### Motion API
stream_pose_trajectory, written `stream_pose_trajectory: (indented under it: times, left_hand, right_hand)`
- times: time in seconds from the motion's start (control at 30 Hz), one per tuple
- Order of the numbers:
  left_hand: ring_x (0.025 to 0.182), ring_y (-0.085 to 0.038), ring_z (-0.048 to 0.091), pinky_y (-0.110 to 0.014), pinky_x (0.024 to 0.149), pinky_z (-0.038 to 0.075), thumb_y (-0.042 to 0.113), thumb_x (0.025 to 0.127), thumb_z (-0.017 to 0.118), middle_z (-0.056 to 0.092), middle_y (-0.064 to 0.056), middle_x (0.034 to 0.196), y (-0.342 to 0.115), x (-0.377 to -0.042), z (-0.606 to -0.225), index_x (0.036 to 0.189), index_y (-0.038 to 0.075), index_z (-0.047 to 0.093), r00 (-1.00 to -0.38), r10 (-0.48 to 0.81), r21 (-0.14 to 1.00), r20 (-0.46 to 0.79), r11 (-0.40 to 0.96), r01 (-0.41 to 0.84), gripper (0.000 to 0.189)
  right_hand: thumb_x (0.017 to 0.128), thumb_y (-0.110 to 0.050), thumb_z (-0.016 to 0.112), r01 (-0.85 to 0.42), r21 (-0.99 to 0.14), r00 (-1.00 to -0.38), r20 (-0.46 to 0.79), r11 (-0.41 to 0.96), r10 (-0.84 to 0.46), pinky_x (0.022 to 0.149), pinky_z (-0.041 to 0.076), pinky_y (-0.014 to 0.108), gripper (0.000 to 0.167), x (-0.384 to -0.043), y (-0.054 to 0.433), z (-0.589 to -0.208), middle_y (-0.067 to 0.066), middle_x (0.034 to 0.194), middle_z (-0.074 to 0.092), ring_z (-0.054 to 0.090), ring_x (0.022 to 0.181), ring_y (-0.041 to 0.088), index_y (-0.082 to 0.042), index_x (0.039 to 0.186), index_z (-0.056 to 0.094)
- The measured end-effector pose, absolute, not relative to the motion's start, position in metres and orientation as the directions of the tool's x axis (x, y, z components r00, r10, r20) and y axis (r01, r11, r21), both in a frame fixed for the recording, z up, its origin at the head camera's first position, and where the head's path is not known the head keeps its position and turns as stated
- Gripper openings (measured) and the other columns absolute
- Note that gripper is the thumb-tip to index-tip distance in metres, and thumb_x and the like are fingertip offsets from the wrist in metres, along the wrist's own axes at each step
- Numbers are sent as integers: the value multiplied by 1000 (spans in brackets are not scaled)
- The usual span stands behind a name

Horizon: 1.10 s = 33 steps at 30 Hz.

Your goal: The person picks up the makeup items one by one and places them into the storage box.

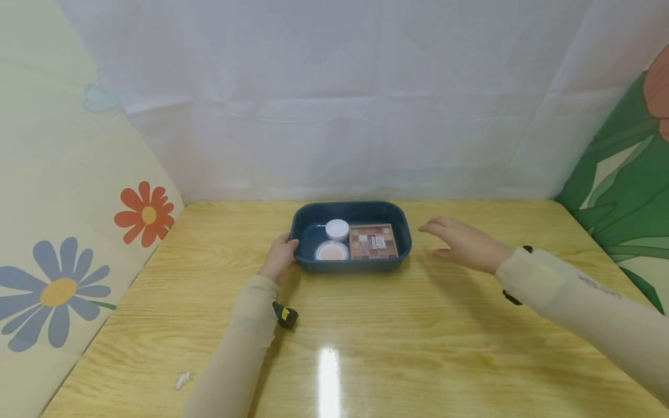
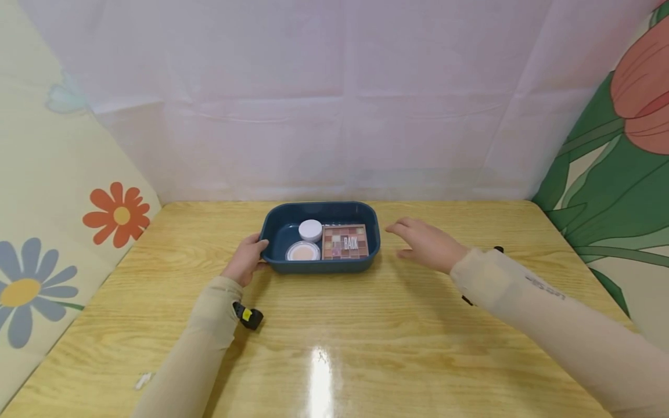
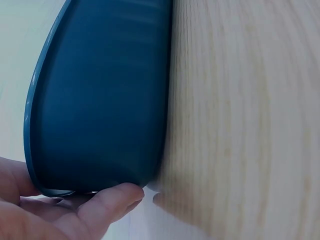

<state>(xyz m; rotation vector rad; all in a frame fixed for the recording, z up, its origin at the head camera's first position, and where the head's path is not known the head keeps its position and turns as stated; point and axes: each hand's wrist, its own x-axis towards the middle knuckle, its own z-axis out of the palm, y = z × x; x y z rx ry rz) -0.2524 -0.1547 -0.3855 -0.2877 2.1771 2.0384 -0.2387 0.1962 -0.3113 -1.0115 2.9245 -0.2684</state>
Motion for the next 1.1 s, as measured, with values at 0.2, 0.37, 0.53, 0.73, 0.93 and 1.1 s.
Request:
stream_pose_trajectory:
  times: [0.2, 0.37, 0.53, 0.73, 0.93, 1.1]
  left_hand:
    - [122, -44, 48, -55, 100, 43, 7, 104, 28, 42, -33, 138, -155, -252, -387, 144, -14, 29, -971, -35, 969, -236, 64, -238, 45]
    - [122, -45, 47, -55, 101, 42, 7, 105, 28, 42, -34, 138, -155, -253, -387, 144, -15, 28, -971, -32, 970, -236, 61, -237, 45]
    - [122, -46, 47, -55, 101, 42, 7, 104, 28, 42, -34, 137, -155, -252, -387, 143, -16, 28, -972, -34, 971, -232, 55, -233, 45]
    - [124, -45, 46, -55, 101, 41, 7, 104, 28, 41, -34, 139, -155, -252, -386, 144, -15, 27, -970, -34, 969, -239, 55, -241, 45]
    - [126, -45, 44, -54, 102, 41, 7, 105, 27, 38, -34, 141, -155, -253, -385, 144, -16, 26, -970, -30, 968, -243, 49, -244, 45]
    - [130, -43, 41, -52, 105, 39, 7, 105, 27, 35, -32, 145, -155, -252, -384, 144, -15, 25, -966, -28, 965, -255, 50, -257, 45]
  right_hand:
    - [87, -5, 71, -604, -175, -792, 25, 778, -609, 95, 45, 55, 51, -238, 202, -316, 27, 126, 53, 52, 116, 43, 8, 132, 51]
    - [87, -5, 71, -589, -187, -802, 17, 786, -597, 95, 44, 56, 52, -239, 205, -319, 28, 129, 52, 50, 118, 44, 8, 133, 50]
    - [87, -5, 71, -588, -189, -803, 20, 786, -596, 95, 44, 57, 52, -239, 207, -319, 29, 129, 52, 51, 117, 45, 8, 133, 50]
    - [89, -8, 70, -571, -192, -813, -1, 798, -582, 95, 44, 58, 52, -239, 210, -318, 29, 130, 50, 50, 118, 46, 7, 134, 49]
    - [89, -9, 71, -565, -189, -817, -7, 803, -576, 94, 45, 58, 52, -239, 214, -319, 29, 129, 51, 50, 117, 46, 7, 134, 50]
    - [88, -7, 71, -568, -188, -816, 1, 801, -578, 94, 45, 58, 51, -238, 217, -320, 30, 128, 52, 51, 116, 46, 8, 132, 51]
